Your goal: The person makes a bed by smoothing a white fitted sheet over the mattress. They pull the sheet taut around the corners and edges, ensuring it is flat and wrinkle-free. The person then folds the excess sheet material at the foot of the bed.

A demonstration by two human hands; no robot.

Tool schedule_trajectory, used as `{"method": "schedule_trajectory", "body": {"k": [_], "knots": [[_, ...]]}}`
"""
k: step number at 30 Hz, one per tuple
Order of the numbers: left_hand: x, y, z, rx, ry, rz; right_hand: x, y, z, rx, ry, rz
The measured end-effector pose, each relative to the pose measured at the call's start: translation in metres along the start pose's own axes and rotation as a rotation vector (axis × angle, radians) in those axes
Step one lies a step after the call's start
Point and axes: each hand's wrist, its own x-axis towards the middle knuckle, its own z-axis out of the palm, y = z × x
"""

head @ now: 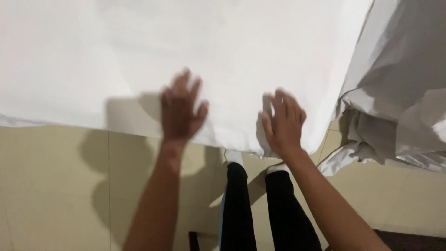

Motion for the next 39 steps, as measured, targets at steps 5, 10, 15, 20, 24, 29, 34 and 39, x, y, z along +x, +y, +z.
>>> {"method": "schedule_trajectory", "body": {"k": [5,10,15,20,24,29,34,39], "knots": [[0.025,-0.039,-0.009,0.043,-0.158,-0.038,0.022,-0.006,0.02,-0.078,0.029,0.037],[0.02,-0.036,0.006,0.102,-0.154,-0.097,0.023,-0.005,0.033,-0.086,0.109,0.015],[0.005,-0.04,0.029,0.097,-0.151,-0.12,0.01,0.009,0.062,-0.142,0.183,0.008],[0.0,-0.036,0.031,0.119,-0.11,-0.081,0.003,0.015,0.068,-0.153,0.172,0.021],[0.009,-0.033,0.033,0.125,-0.067,-0.114,0.011,0.018,0.073,-0.164,0.213,-0.008],[0.011,-0.032,0.028,0.127,-0.052,-0.094,0.014,0.017,0.072,-0.162,0.227,0.009],[0.014,-0.034,0.026,0.147,-0.052,-0.078,0.013,0.02,0.071,-0.154,0.193,-0.002],[0.008,-0.034,0.03,0.14,-0.031,-0.048,0.008,0.019,0.072,-0.192,0.174,0.024]]}}
